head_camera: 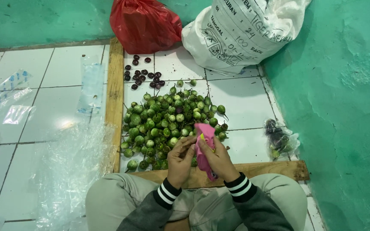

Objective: Cleaning and sorting small green fruits with a cloth and bagging them

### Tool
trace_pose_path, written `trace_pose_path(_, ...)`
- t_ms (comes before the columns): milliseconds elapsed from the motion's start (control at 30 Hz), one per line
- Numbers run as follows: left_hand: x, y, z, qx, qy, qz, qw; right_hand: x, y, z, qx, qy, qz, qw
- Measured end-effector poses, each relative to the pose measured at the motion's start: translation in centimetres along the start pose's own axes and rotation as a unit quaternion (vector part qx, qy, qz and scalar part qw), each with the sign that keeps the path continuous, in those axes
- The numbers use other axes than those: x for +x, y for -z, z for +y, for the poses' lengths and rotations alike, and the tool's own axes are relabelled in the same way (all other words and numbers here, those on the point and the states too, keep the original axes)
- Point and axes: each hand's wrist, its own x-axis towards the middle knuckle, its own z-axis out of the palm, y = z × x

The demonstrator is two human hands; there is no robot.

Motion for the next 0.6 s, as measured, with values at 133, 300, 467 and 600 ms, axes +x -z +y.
trace_pose_path(133, -0.4, 0.2, -2.1, -0.013, 0.009, 0.006, 1.000, 0.2, -0.3, -0.8, 0.021, 0.006, 0.038, 0.999)
trace_pose_path(300, -1.5, -1.3, 0.0, -0.068, 0.077, 0.034, 0.994, -0.2, -0.5, -2.0, -0.004, 0.057, 0.071, 0.996)
trace_pose_path(467, -2.5, -1.1, -1.2, -0.089, 0.189, 0.041, 0.977, -0.2, 0.0, -0.8, -0.022, 0.066, 0.056, 0.996)
trace_pose_path(600, -2.3, -0.9, -1.7, -0.151, 0.141, 0.026, 0.978, 0.3, 0.2, 0.7, -0.007, 0.045, 0.088, 0.995)
